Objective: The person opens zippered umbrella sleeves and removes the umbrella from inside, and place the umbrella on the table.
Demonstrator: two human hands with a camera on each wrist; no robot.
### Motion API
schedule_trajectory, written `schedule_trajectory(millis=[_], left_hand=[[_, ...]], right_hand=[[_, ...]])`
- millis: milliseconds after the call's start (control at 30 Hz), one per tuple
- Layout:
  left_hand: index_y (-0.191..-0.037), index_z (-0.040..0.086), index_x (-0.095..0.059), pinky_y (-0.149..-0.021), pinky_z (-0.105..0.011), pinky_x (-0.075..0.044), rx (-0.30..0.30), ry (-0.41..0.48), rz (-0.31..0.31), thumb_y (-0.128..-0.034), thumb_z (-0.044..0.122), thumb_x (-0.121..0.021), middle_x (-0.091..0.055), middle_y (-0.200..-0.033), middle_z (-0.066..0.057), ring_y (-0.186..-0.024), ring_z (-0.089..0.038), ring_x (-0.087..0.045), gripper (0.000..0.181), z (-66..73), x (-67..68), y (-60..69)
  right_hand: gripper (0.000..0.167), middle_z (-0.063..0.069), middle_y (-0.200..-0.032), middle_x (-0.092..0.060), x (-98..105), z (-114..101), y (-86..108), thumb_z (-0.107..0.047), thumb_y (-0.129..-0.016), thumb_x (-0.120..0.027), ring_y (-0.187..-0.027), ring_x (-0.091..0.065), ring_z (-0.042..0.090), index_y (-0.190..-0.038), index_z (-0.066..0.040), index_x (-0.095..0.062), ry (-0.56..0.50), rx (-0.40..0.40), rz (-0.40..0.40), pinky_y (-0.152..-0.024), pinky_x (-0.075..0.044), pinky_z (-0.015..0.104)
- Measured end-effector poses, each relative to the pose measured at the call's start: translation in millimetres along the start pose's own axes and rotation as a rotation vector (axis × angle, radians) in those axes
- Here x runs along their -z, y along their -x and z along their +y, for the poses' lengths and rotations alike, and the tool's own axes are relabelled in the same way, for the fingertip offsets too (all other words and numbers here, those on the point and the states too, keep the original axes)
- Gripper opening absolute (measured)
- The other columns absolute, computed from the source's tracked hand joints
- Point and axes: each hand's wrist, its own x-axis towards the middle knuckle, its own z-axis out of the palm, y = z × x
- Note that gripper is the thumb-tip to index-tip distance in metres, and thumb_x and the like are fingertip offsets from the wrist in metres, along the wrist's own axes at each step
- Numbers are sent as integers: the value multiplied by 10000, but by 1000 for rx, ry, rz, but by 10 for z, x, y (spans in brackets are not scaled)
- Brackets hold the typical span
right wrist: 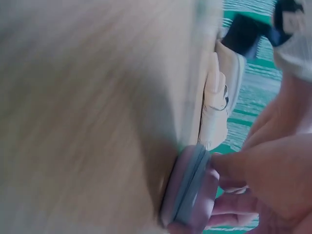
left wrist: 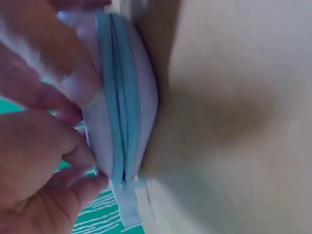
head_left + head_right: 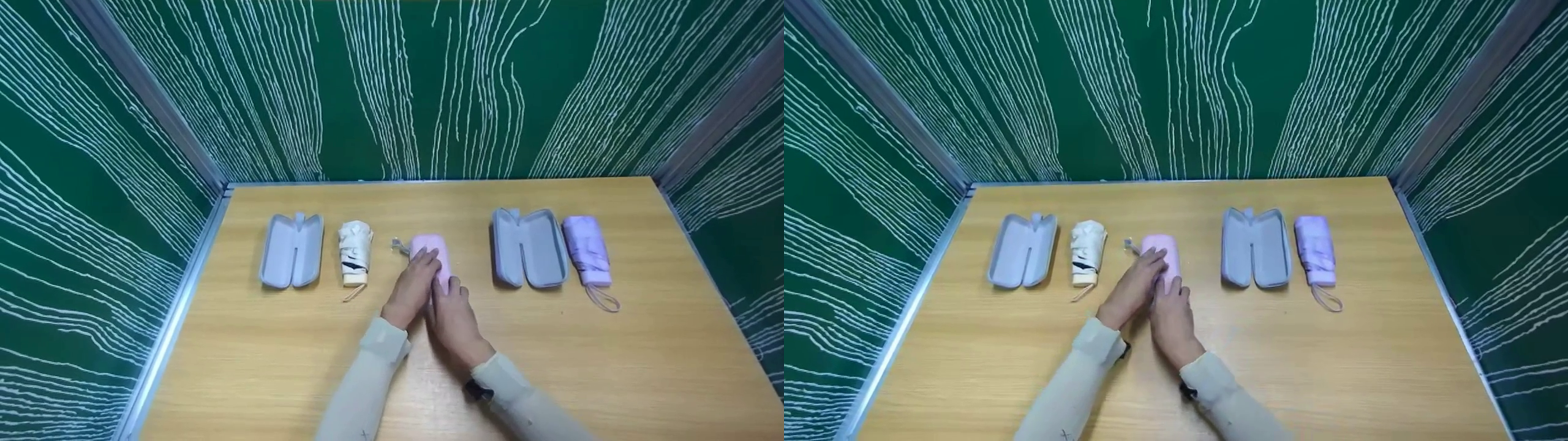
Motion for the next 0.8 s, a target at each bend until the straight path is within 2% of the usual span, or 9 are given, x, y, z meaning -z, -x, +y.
schedule_trajectory(millis=[67,167,267,333,433,600,800], left_hand=[[-1221,33,-717,-1122,-410,-505,65,9,38,-987,13,-606,-604,-1493,-153,-1418,-357,-539,260,93,-29,36],[-1187,31,-723,-996,-410,-587,160,23,107,-964,75,-672,-617,-1433,-178,-1356,-357,-576,233,220,-61,87],[-1209,28,-714,-937,-409,-600,241,21,160,-947,171,-737,-606,-1389,-197,-1290,-353,-590,299,315,-80,138],[-1254,25,-693,-953,-411,-584,279,6,175,-929,232,-772,-580,-1393,-206,-1263,-356,-581,393,369,-95,168],[-1346,20,-646,-986,-421,-556,316,-25,176,-918,321,-789,-542,-1428,-223,-1236,-368,-566,542,442,-124,195],[-1504,17,-524,-973,-436,-542,376,-66,131,-887,355,-807,-481,-1505,-245,-1199,-392,-561,758,510,-164,195],[-1567,12,-449,-1006,-482,-529,439,20,99,-838,325,-857,-429,-1566,-268,-1270,-447,-525,892,534,-207,165]], right_hand=[[441,360,-1089,-563,41,54,10,-11,-899,-701,-831,-603,493,-1309,126,-615,-156,-65,-43,-717,-558,587],[478,384,-1149,-579,81,140,10,25,-880,-686,-956,-626,543,-1324,164,-579,-302,-153,-103,-867,-547,638],[553,415,-1201,-575,95,216,6,41,-882,-686,-1078,-618,564,-1378,212,-510,-402,-226,-143,-982,-519,647],[576,438,-1247,-567,90,263,10,55,-898,-675,-1148,-598,577,-1404,238,-468,-444,-243,-159,-1037,-490,651],[576,450,-1349,-540,84,315,13,105,-922,-618,-1265,-547,586,-1443,245,-418,-503,-238,-196,-1112,-433,652],[623,426,-1509,-439,75,357,8,202,-912,-512,-1424,-429,562,-1514,210,-352,-617,-225,-276,-1209,-325,639],[688,396,-1577,-380,49,426,15,241,-894,-467,-1481,-367,537,-1560,172,-311,-664,-240,-298,-1243,-273,618]])
